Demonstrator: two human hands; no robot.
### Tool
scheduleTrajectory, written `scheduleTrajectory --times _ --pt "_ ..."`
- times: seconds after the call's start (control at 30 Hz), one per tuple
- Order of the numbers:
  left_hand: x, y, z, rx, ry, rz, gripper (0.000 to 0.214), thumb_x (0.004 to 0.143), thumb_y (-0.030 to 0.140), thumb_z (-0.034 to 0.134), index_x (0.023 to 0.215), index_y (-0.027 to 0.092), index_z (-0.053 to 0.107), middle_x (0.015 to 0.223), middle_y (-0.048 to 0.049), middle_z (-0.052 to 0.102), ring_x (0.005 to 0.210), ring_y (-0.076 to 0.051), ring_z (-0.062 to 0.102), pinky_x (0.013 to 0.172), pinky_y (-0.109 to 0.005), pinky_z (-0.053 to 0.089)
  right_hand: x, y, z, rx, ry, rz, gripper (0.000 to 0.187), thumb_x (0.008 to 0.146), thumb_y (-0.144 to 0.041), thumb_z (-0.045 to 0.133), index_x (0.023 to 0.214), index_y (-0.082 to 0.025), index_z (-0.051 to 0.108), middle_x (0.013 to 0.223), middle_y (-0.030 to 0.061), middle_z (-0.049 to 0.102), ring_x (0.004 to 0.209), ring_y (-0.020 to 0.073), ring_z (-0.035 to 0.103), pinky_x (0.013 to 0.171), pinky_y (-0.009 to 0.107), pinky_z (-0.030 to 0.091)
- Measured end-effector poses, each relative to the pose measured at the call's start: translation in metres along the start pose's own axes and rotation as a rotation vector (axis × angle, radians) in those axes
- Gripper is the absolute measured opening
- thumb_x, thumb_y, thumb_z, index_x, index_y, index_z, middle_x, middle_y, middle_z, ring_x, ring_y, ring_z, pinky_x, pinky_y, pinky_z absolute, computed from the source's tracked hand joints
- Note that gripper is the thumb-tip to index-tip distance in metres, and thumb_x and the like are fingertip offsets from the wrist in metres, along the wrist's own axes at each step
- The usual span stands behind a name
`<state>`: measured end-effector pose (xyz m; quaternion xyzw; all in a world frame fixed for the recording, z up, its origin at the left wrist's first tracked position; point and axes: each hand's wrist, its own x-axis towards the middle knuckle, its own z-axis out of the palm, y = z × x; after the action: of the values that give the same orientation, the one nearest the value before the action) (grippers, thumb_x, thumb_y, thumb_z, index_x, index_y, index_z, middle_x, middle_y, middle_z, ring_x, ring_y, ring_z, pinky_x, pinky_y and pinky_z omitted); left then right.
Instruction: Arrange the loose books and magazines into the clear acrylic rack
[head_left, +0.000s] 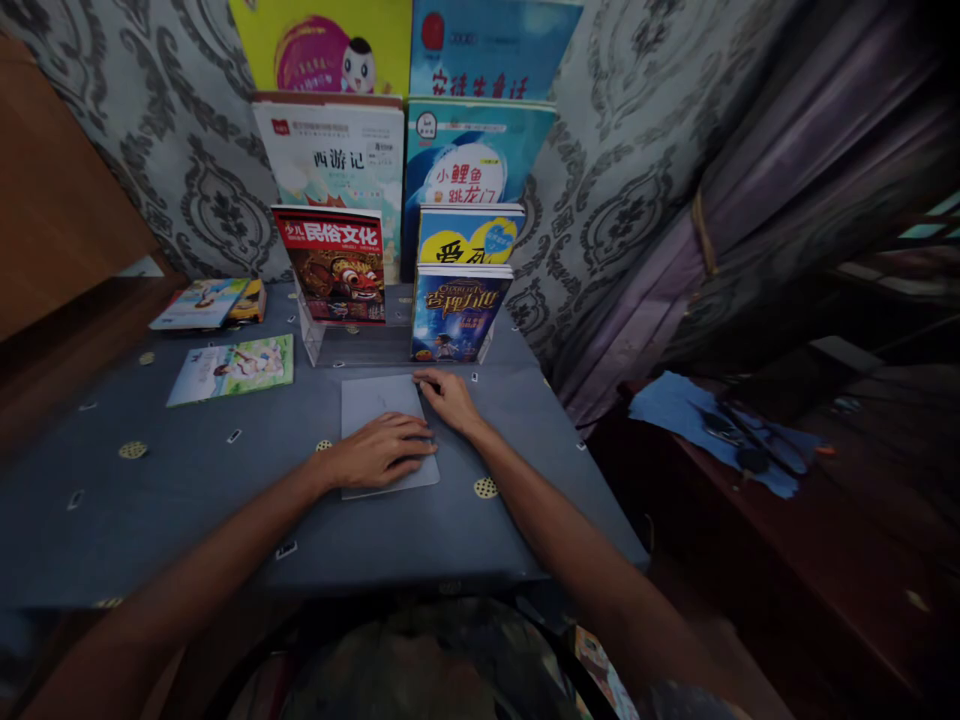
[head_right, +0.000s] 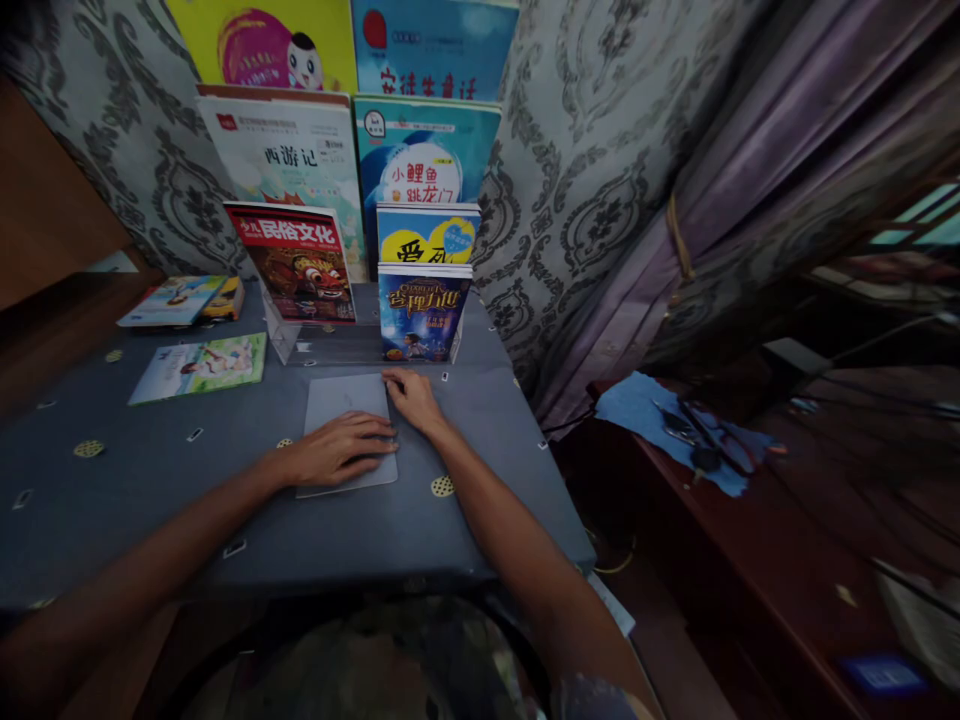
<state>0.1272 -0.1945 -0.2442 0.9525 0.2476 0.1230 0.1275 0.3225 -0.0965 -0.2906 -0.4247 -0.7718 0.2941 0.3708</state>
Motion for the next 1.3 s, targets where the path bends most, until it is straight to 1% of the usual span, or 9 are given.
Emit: scheduleTrajectory --times 0.4,0.53,0.67,0.8,0.87,0.93,1.07,1.2,1.3 --pt "-0.001 0.003 -0.004 -0.028 -0.064 0.030 0.040 0.098 0.048 0.054 0.131 0.030 0.065 0.145 -0.0074 0.057 0.141 -0.028 0.044 0.117 -0.047 0.033 0.000 -0.002 0.000 0.018 0.010 0.004 0.030 0.091 -0.011 0.055 0.114 -0.021 0.072 0.112 0.0066 0.077 0.107 0.0215 0.072 0.099 0.040 0.054" --pt "0.001 0.005 -0.002 0.082 -0.069 0.000 0.043 0.098 0.053 0.051 0.133 0.031 0.063 0.142 -0.0067 0.059 0.139 -0.027 0.045 0.114 -0.046 0.034 0.000 -0.001 0.000 0.086 0.059 -0.021 0.027 0.091 -0.016 0.055 0.111 -0.022 0.073 0.111 0.0051 0.078 0.106 0.0217 0.072 0.098 0.039 0.055" --pt "0.010 0.012 0.001 0.299 -0.072 -0.130 0.048 0.097 0.057 0.050 0.137 0.031 0.059 0.130 -0.0091 0.063 0.127 -0.029 0.052 0.101 -0.044 0.042 0.001 0.004 0.001 0.211 0.129 -0.006 0.026 0.091 -0.023 0.057 0.111 -0.022 0.072 0.107 0.0052 0.078 0.103 0.0216 0.073 0.095 0.038 0.056" --pt "0.021 0.017 0.001 0.471 -0.056 -0.458 0.047 0.099 0.052 0.048 0.128 0.018 0.063 0.118 -0.0147 0.065 0.114 -0.032 0.058 0.086 -0.042 0.048 0.003 0.007 0.002 0.295 0.150 0.017 0.026 0.091 -0.025 0.057 0.112 -0.021 0.071 0.105 0.0067 0.078 0.102 0.0221 0.074 0.094 0.038 0.056" --pt "0.025 0.014 -0.001 0.494 -0.041 -0.629 0.046 0.101 0.050 0.045 0.121 0.013 0.065 0.116 -0.0181 0.065 0.110 -0.033 0.060 0.080 -0.041 0.051 0.003 0.006 0.001 0.279 0.158 0.025 0.026 0.090 -0.023 0.056 0.111 -0.020 0.071 0.103 0.0069 0.079 0.100 0.0222 0.074 0.093 0.038 0.056" --pt "0.026 0.008 -0.004 0.486 -0.035 -0.734 0.044 0.103 0.044 0.041 0.117 0.010 0.066 0.113 -0.0202 0.066 0.108 -0.034 0.062 0.076 -0.039 0.052 0.003 0.002 0.000 0.223 0.151 0.031 0.025 0.090 -0.021 0.055 0.110 -0.020 0.072 0.100 0.0066 0.079 0.098 0.0225 0.074 0.091 0.038 0.056" --pt "0.025 0.000 -0.011 0.480 -0.030 -0.816 0.039 0.103 0.032 0.037 0.115 0.009 0.066 0.112 -0.0209 0.067 0.107 -0.035 0.063 0.076 -0.041 0.053 -0.003 -0.013 -0.001 0.036 0.098 0.009 0.026 0.091 -0.020 0.057 0.110 -0.020 0.074 0.101 0.0059 0.079 0.096 0.0221 0.073 0.090 0.037 0.055" --pt "0.024 -0.002 -0.013 0.468 -0.019 -0.846 0.037 0.103 0.030 0.036 0.115 0.011 0.065 0.113 -0.0194 0.067 0.108 -0.034 0.063 0.078 -0.041 0.053 -0.010 -0.028 0.005 -0.087 -0.011 -0.067 0.025 0.092 -0.019 0.057 0.110 -0.020 0.075 0.106 0.0065 0.078 0.097 0.0203 0.071 0.090 0.034 0.053" --pt "0.015 -0.008 -0.017 0.442 -0.031 -0.799 0.037 0.103 0.030 0.035 0.118 0.012 0.064 0.117 -0.0195 0.066 0.111 -0.032 0.062 0.081 -0.041 0.053 -0.013 -0.034 0.010 -0.159 -0.116 -0.157 0.026 0.092 -0.016 0.057 0.110 -0.021 0.076 0.103 0.0062 0.078 0.098 0.0202 0.069 0.092 0.034 0.052"
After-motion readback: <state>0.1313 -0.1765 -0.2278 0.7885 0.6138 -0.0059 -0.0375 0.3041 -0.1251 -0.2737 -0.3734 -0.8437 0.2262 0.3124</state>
